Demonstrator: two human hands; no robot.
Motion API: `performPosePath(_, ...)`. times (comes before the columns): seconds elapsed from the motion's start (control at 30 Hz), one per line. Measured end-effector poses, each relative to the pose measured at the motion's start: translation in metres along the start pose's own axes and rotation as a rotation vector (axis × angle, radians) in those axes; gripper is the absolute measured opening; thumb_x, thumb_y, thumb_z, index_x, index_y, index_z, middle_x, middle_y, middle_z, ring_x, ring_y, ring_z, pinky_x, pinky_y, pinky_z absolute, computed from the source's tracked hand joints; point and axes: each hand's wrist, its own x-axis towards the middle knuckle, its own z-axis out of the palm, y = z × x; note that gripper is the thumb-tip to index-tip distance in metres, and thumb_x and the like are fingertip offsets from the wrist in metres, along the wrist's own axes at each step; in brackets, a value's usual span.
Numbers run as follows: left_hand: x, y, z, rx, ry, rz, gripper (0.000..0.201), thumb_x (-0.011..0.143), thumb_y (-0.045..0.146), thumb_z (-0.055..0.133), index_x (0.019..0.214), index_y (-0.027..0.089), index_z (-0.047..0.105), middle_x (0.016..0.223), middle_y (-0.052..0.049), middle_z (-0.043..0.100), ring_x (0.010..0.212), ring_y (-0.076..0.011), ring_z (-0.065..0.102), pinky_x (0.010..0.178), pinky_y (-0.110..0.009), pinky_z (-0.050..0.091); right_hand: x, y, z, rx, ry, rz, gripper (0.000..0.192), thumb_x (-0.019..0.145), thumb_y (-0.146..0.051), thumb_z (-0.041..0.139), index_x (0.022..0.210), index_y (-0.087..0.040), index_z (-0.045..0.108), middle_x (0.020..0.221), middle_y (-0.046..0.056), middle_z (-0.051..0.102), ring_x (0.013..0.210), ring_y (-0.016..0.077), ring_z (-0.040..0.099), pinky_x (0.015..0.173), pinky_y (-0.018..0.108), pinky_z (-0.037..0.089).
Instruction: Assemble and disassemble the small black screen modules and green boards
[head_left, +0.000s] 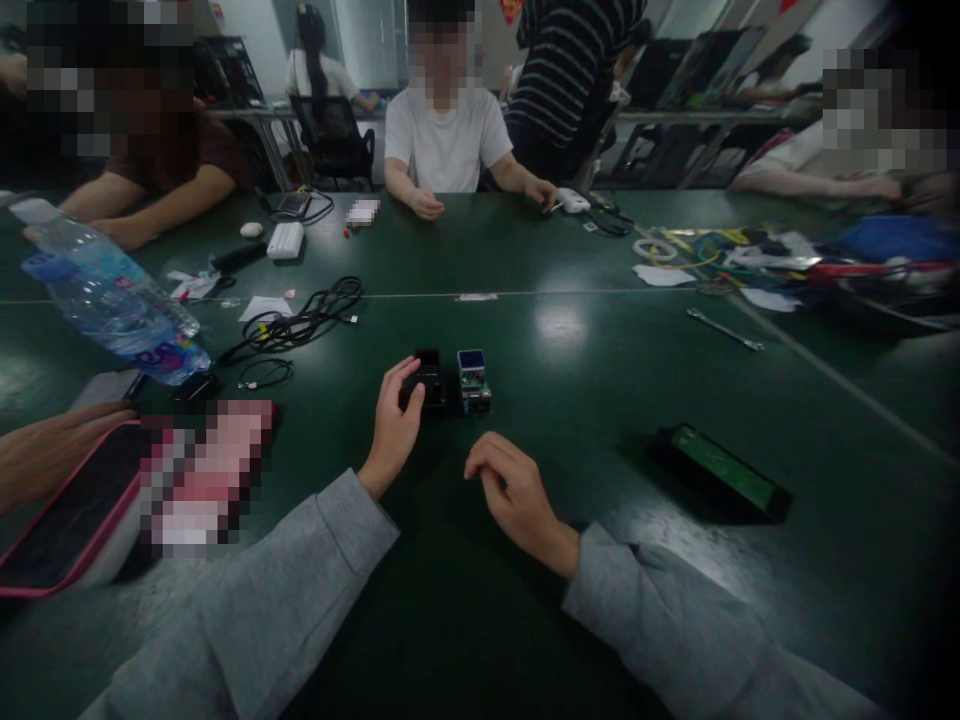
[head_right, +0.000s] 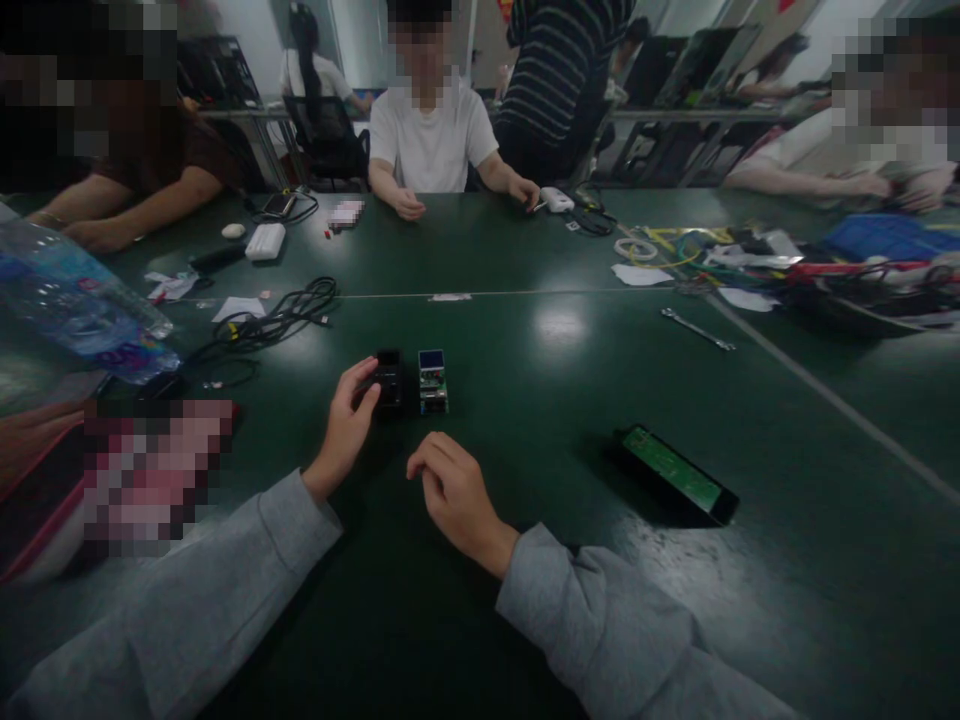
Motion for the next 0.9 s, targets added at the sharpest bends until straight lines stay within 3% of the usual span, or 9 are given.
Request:
performPosePath(0.13,0.000,0.000,-0.001,0.002,-0.011,-0.010,0.032,0.096,0.028,0.053,0.127,0.027,0.062,0.142,-0.008,0.053,0.136,-0.0237,0.048,0.114,-0.048,0.039,-0.002,0.002,0.000,0.005,-0.020,0.009,0.030,0.088,0.002,0.036,0.074,-0.020,0.050,0.078,0.001,0.051,0.073,0.0152,0.051,0.063,0.030,0.040)
performPosePath(0.27,0.001,-0.001,-0.001,0.003,-0.012,-0.005,0.032,0.096,0.028,0.053,0.127,0.027,0.062,0.142,-0.008,0.053,0.136,-0.0238,0.049,0.114,-0.048,0.039,-0.001,0.001,-0.001,-0.003,0.010,0.025,0.027,0.090,0.001,0.038,0.081,-0.020,0.054,0.084,0.002,0.054,0.079,0.0161,0.054,0.067,0.031,0.043)
performPosePath(0.37,0.000,-0.001,-0.001,0.012,-0.006,-0.012,0.031,0.097,0.027,0.053,0.127,0.027,0.062,0.142,-0.007,0.053,0.136,-0.0239,0.048,0.115,-0.050,0.038,-0.001,0.008,-0.016,-0.120,0.064,-0.014,0.026,0.090,0.000,0.041,0.093,-0.021,0.058,0.094,0.005,0.057,0.089,0.0190,0.057,0.074,0.034,0.047)
performPosePath(0.5,-0.001,0.000,-0.002,0.013,-0.025,-0.047,0.032,0.097,0.027,0.053,0.128,0.029,0.062,0.143,-0.007,0.052,0.137,-0.0242,0.047,0.116,-0.051,0.038,-0.012,0.036,-0.071,-0.556,0.242,-0.102,0.026,0.090,-0.007,0.051,0.108,-0.023,0.061,0.110,0.009,0.062,0.102,0.0262,0.058,0.083,0.044,0.046)
performPosePath(0.63,-0.001,-0.001,-0.003,0.005,-0.030,-0.046,0.033,0.097,0.026,0.052,0.128,0.030,0.062,0.144,-0.006,0.051,0.136,-0.0248,0.048,0.114,-0.052,0.040,-0.044,0.065,-0.146,-0.943,0.505,0.009,0.025,0.091,-0.022,0.063,0.116,-0.021,0.064,0.118,0.016,0.064,0.113,0.0351,0.058,0.094,0.053,0.043)
performPosePath(0.7,-0.001,-0.002,-0.002,0.014,-0.026,-0.043,0.033,0.097,0.026,0.052,0.128,0.030,0.062,0.143,-0.006,0.052,0.136,-0.0245,0.048,0.114,-0.051,0.040,-0.068,0.069,-0.178,-1.025,0.556,0.107,0.035,0.094,-0.034,0.060,0.127,-0.022,0.061,0.125,0.017,0.062,0.119,0.0391,0.056,0.097,0.059,0.042)
performPosePath(0.8,-0.001,-0.004,-0.002,0.028,-0.016,-0.044,0.032,0.097,0.027,0.053,0.127,0.028,0.062,0.142,-0.006,0.053,0.135,-0.0235,0.048,0.116,-0.050,0.038,-0.106,0.068,-0.209,-1.086,0.431,0.389,0.056,0.098,-0.054,0.044,0.145,-0.024,0.046,0.135,0.017,0.054,0.127,0.0478,0.049,0.096,0.072,0.040)
performPosePath(0.9,-0.001,-0.003,-0.002,0.026,-0.021,-0.047,0.032,0.097,0.027,0.053,0.127,0.028,0.062,0.142,-0.006,0.053,0.135,-0.0232,0.048,0.115,-0.049,0.039,-0.138,0.070,-0.226,-1.095,0.237,0.566,0.081,0.091,-0.075,0.037,0.151,-0.020,0.037,0.131,0.022,0.053,0.119,0.0560,0.051,0.081,0.076,0.046)
